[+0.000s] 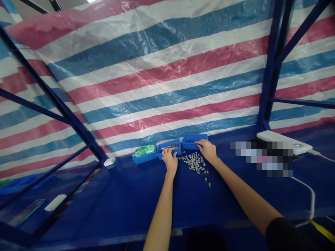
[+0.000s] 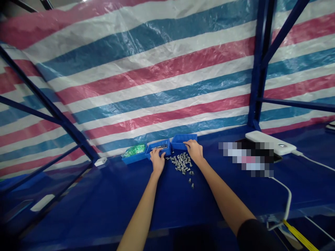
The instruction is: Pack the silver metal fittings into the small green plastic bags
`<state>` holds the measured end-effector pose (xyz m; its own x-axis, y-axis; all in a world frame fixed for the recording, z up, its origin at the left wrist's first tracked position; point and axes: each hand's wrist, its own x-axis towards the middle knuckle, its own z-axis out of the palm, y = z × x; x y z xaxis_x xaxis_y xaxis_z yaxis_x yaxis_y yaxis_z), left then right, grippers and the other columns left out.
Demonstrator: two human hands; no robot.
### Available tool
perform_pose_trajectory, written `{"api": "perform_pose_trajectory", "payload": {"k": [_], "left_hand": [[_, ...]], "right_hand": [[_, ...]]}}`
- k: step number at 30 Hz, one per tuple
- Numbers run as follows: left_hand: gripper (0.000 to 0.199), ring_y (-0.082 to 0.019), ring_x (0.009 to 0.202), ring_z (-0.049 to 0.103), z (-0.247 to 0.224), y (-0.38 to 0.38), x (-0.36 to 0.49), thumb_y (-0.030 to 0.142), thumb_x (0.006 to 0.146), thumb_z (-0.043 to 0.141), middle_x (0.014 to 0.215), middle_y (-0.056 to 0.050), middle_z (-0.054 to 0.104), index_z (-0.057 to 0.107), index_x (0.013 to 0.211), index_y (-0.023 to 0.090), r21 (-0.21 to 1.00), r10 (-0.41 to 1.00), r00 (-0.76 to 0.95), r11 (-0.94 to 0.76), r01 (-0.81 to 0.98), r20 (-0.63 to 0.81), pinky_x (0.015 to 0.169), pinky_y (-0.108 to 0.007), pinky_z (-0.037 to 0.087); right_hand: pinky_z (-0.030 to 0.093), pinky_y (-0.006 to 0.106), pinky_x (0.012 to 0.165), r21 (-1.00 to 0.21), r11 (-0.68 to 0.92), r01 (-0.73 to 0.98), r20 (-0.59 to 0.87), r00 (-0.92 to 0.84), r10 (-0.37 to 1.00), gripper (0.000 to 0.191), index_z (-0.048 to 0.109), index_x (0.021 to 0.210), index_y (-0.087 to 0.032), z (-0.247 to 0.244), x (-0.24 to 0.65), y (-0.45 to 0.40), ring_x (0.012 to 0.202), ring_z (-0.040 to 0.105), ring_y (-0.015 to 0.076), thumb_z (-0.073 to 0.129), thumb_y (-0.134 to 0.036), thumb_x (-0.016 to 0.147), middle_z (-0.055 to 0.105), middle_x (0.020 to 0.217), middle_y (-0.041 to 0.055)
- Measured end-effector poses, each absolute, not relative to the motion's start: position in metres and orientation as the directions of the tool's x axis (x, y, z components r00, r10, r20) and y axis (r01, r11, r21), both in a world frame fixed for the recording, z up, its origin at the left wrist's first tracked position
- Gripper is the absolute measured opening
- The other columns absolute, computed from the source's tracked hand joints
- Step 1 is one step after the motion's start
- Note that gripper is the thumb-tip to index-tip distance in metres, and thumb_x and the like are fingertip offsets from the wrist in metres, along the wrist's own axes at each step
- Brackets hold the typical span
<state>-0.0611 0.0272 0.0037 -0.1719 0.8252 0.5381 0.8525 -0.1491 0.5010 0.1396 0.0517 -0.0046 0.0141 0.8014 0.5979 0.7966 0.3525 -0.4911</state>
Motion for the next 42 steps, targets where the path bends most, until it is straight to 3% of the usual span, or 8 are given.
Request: {"api": "perform_pose_trajectory", "payload": {"k": [9, 18, 22, 29, 35, 42], "left_hand": [[0.019, -0.026, 0.107, 0.045, 0.003, 0.033, -0.067, 0.018, 0.078, 0.054, 0.105, -0.007, 0.057, 0.060, 0.096, 0.021, 0.556, 0.786, -0.203, -0.205, 0.806, 0.584, 0.086, -0.043, 0.041], [0.018, -0.025, 0.107, 0.045, 0.002, 0.032, -0.065, 0.018, 0.079, 0.054, 0.105, -0.006, 0.056, 0.060, 0.096, 0.022, 0.519, 0.801, -0.173, -0.191, 0.833, 0.573, 0.086, -0.041, 0.040], [0.019, -0.024, 0.108, 0.044, 0.003, 0.028, -0.062, 0.018, 0.080, 0.052, 0.108, -0.007, 0.055, 0.059, 0.097, 0.022, 0.453, 0.848, -0.110, -0.163, 0.877, 0.518, 0.089, -0.042, 0.039], [0.024, -0.027, 0.116, 0.038, 0.009, 0.027, -0.060, 0.027, 0.082, 0.054, 0.116, -0.008, 0.053, 0.056, 0.106, 0.026, 0.355, 0.918, -0.004, -0.150, 0.923, 0.397, 0.089, -0.051, 0.038], [0.020, -0.026, 0.119, 0.037, 0.004, 0.030, -0.063, 0.026, 0.081, 0.055, 0.115, -0.007, 0.055, 0.058, 0.102, 0.025, 0.409, 0.911, -0.038, -0.147, 0.901, 0.412, 0.091, -0.052, 0.035], [0.017, -0.027, 0.113, 0.043, 0.002, 0.031, -0.064, 0.021, 0.079, 0.057, 0.106, -0.007, 0.059, 0.060, 0.096, 0.022, 0.485, 0.866, -0.067, -0.212, 0.848, 0.496, 0.087, -0.048, 0.035]], "right_hand": [[0.043, 0.028, 0.076, -0.529, 0.262, 0.807, 0.454, 0.008, 0.891, 0.026, 0.069, 0.097, -0.030, 0.009, 0.137, 0.041, 0.096, 0.056, 0.0197, 0.052, -0.022, 0.078, 0.067, 0.095, 0.0002], [0.044, 0.030, 0.078, -0.572, 0.170, 0.803, 0.358, 0.058, 0.932, 0.023, 0.073, 0.082, -0.030, 0.016, 0.154, 0.038, 0.089, 0.059, 0.0207, 0.055, -0.022, 0.069, 0.066, 0.093, 0.0019], [0.044, 0.029, 0.076, -0.583, 0.139, 0.800, 0.383, 0.120, 0.916, 0.025, 0.072, 0.087, -0.029, 0.014, 0.161, 0.039, 0.089, 0.058, 0.0206, 0.055, -0.021, 0.070, 0.066, 0.092, 0.0020], [0.043, 0.029, 0.086, -0.579, 0.315, 0.752, 0.516, 0.038, 0.856, 0.035, 0.070, 0.090, -0.028, -0.001, 0.165, 0.052, 0.099, 0.052, 0.0181, 0.048, -0.009, 0.071, 0.066, 0.100, -0.0020], [0.042, 0.033, 0.088, -0.596, 0.337, 0.729, 0.530, 0.043, 0.847, 0.027, 0.069, 0.092, -0.026, -0.007, 0.162, 0.055, 0.104, 0.048, 0.0210, 0.056, -0.018, 0.070, 0.061, 0.104, 0.0030], [0.039, 0.035, 0.088, -0.568, 0.300, 0.766, 0.478, 0.010, 0.879, 0.031, 0.066, 0.098, -0.024, -0.003, 0.159, 0.047, 0.103, 0.047, 0.0219, 0.057, -0.021, 0.069, 0.060, 0.104, 0.0048]]}}
